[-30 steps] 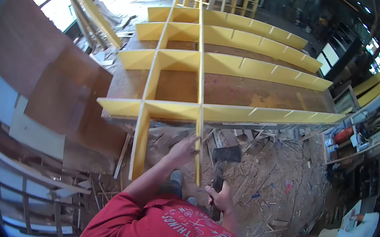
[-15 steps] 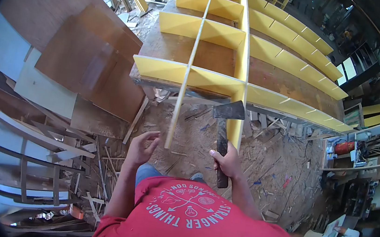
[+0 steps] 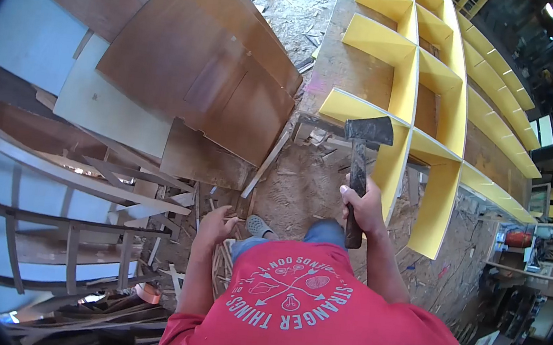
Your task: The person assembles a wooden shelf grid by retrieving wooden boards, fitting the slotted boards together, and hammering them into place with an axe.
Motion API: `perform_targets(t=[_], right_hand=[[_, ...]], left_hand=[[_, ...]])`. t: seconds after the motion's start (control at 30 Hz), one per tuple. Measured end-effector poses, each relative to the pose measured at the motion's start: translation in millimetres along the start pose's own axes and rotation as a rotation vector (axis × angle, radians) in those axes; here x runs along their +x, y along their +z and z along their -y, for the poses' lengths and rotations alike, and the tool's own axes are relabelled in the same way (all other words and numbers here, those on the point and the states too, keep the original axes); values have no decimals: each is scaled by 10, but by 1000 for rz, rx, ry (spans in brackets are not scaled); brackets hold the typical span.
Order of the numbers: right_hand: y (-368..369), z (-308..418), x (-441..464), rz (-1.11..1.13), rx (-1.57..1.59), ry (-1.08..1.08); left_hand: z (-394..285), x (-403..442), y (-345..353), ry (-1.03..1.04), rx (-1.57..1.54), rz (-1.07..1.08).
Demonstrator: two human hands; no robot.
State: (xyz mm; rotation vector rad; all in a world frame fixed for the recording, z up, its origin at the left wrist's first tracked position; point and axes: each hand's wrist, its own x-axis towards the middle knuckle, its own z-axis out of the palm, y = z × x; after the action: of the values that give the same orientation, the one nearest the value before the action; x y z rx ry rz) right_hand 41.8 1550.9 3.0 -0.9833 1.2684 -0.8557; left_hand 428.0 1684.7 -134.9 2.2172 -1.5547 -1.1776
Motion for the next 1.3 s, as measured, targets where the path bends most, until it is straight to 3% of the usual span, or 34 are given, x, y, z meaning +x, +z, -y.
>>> perform_targets(t=[0.23, 0.37, 0.63, 0.77, 0.87, 1.0, 1.07, 1.13, 1.2, 1.3], right_hand=[[146, 213, 551, -103, -162, 11], [192, 276, 1244, -120, -145, -39], [562, 901, 2807, 79, 217, 90], [778, 908, 3338, 91, 286, 225], [951, 767, 3560, 100, 270, 256], [1137, 610, 3649, 148, 174, 291], [1146, 446, 3631, 155, 128, 309], [1168, 373, 3605, 139, 75, 339], [1145, 392, 3467, 124, 3, 382], [1099, 207, 3285, 109, -75, 427]], left_hand=[[107, 889, -439, -77, 35, 76], [-77, 1497, -549, 3, 78, 99], [-542, 2631, -1249, -55, 32, 57], [-545, 3089, -1524, -66, 4, -70], [-491, 3351, -1826, -78, -99, -200], [323, 3830, -2370, -153, -329, -503], [693, 3983, -2934, -352, -455, -684], [1514, 4280, -3433, -477, -434, -888], [2097, 4474, -3873, -498, -480, -1113], [2276, 4727, -4417, -491, -623, -1304]])
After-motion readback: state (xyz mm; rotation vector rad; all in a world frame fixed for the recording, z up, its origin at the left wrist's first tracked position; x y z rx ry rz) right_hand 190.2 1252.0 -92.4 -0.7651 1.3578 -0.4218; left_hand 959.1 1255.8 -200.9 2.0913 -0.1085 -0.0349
